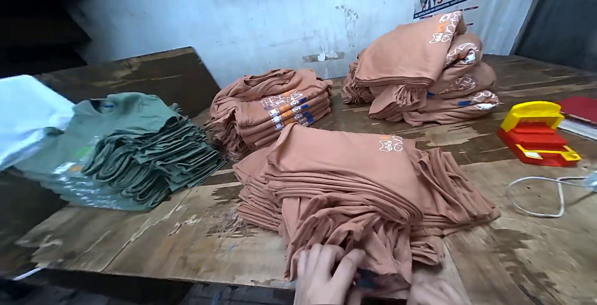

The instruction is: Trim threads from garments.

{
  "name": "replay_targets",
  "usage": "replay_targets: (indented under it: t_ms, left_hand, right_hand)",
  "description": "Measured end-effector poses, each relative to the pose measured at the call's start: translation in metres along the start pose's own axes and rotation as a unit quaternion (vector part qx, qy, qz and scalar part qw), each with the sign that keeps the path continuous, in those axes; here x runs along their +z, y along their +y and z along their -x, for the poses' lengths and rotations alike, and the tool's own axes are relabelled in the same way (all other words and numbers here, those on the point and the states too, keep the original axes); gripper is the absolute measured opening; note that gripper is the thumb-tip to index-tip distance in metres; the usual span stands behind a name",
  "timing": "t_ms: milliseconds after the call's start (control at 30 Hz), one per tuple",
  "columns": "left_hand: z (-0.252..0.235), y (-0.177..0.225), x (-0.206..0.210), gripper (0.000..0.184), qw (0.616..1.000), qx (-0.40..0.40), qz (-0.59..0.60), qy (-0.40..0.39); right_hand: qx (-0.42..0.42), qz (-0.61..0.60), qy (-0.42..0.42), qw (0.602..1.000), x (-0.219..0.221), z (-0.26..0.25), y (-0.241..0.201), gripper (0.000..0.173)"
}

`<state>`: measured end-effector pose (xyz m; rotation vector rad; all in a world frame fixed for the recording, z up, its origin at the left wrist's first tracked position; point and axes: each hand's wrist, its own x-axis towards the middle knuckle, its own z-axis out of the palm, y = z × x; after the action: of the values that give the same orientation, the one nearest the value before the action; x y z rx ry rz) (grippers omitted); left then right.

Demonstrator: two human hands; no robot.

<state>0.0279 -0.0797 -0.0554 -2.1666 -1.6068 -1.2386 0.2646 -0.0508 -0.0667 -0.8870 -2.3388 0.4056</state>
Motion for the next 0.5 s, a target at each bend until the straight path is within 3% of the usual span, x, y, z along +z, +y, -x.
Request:
replay_targets:
  t_ms: [133,167,267,400,500]
  left_hand:
    - [-0.002,-0.008,0.0,0.014,0.999,0.013,0.035,-0.001]
    - [-0.004,-0.007,-0.002,0.015,0.999,0.012,0.043,-0.005]
    - [-0.007,-0.005,-0.003,0.02,0.999,0.012,0.012,-0.028]
    - [-0.004,-0.019,0.006,0.008,1.0,0.009,0.019,-0.005]
    - [-0.011,-0.017,-0.008,0.007,0.996,0.028,0.085,0.007]
  right_hand:
    - [0.031,0.06,0.252,0.965,0.018,-0.022,-0.017,0.04]
    - [0.027,0.066,0.267,0.961,0.022,-0.029,-0.019,0.039]
    - [-0.003,0.053,0.243,0.969,0.03,-0.043,-0.017,0.013]
    - [-0.012,0.038,0.213,0.976,0.033,-0.042,-0.009,0.018]
    - [-0.015,0.005,0.284,0.959,0.039,-0.045,-0.011,0.014]
